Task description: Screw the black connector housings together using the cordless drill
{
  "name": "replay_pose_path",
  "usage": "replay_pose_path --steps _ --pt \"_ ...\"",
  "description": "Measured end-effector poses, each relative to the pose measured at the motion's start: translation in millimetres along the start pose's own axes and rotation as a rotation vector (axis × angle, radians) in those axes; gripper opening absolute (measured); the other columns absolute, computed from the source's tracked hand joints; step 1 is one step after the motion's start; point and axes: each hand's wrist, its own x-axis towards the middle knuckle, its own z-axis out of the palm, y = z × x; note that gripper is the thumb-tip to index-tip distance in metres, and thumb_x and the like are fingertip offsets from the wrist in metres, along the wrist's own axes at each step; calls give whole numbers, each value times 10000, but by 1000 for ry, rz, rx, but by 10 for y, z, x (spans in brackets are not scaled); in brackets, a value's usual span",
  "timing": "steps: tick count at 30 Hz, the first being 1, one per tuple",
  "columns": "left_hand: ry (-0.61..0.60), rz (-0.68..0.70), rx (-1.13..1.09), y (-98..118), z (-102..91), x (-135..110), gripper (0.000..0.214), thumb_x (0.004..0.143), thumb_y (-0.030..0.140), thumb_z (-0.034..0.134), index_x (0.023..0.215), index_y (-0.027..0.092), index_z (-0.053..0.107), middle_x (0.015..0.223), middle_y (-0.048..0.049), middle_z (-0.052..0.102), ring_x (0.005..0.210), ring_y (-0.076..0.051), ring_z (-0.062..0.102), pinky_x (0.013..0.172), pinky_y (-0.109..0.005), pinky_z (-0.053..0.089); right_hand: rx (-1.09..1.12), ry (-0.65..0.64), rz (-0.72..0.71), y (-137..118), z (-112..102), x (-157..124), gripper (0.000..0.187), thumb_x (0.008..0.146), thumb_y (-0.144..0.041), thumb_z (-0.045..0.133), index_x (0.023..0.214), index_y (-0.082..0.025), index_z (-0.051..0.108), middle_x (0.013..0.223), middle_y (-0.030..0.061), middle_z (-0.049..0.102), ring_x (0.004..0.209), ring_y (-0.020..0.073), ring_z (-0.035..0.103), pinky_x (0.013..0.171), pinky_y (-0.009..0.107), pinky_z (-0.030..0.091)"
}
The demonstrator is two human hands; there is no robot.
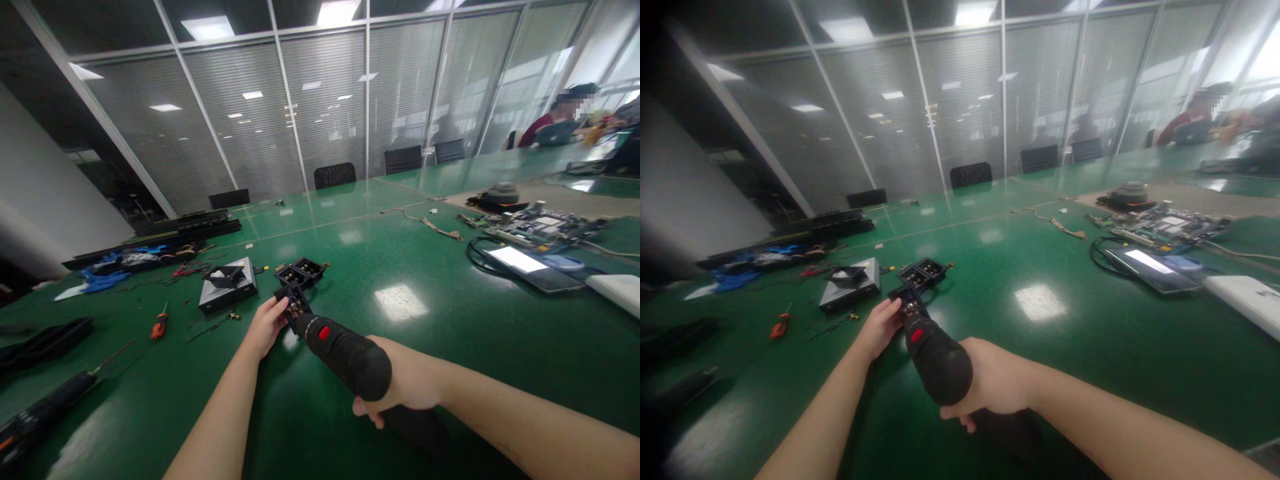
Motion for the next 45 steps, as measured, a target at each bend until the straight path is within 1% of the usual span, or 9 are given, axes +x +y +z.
replay_pose_path --steps 5,14,24,29,31,35,38,42,45 --pt "-2 7 5 -2 -3 3 499 681 483 975 1005 143 803 935 -103 812 864 -247 746 844 -354 560 -12 -16 6 2 -10 2 386 694 -383 926 792 -157 628 666 12 700 567 144 654 579 259 540" --pt "0 3 -8 -4 -6 4 519 675 473 981 1026 136 802 931 -102 809 852 -240 740 830 -348 559 -8 -21 -6 21 -10 13 363 686 -364 924 745 -150 637 652 12 694 563 139 648 565 250 538" --pt "-6 2 -16 -15 -22 17 504 682 459 981 1032 141 806 931 -97 808 847 -233 736 827 -343 553 -12 -19 -11 -8 -10 0 348 689 -361 915 751 -149 647 655 16 696 567 141 653 576 252 539" --pt "-6 7 -14 -29 -33 23 486 680 464 978 1008 146 812 923 -97 806 840 -238 735 811 -343 551 5 -4 -12 0 -2 9 337 675 -350 917 706 -148 649 617 10 688 542 130 645 533 226 520" --pt "-9 10 -13 -30 -34 22 481 680 467 978 1001 149 813 921 -96 806 839 -238 735 811 -343 551 16 3 -4 -1 6 9 337 664 -345 920 690 -146 649 613 12 685 535 133 644 523 231 530" --pt "-15 16 -7 -33 -42 28 473 697 472 968 1004 149 812 904 -93 802 832 -237 732 808 -345 553 23 19 18 -12 17 1 328 648 -326 921 693 -142 653 623 14 691 536 134 650 519 230 538" --pt "-9 10 -4 -37 -48 35 475 694 466 971 1009 150 810 914 -95 802 843 -237 732 811 -343 554 22 21 -4 -15 17 0 334 654 -334 920 692 -142 649 615 15 686 531 129 644 517 220 523" --pt "-6 2 -13 -28 -37 27 486 684 466 976 1009 146 807 927 -97 805 846 -238 734 820 -345 556 7 1 -15 -3 5 7 332 682 -341 912 694 -145 645 625 20 685 540 134 645 534 236 537" --pt "-9 9 -10 -11 -19 11 479 690 457 974 1011 144 807 919 -96 804 837 -239 735 823 -348 556 -4 -1 -6 9 -5 11 334 673 -347 915 695 -139 655 637 29 692 549 142 653 545 247 545"
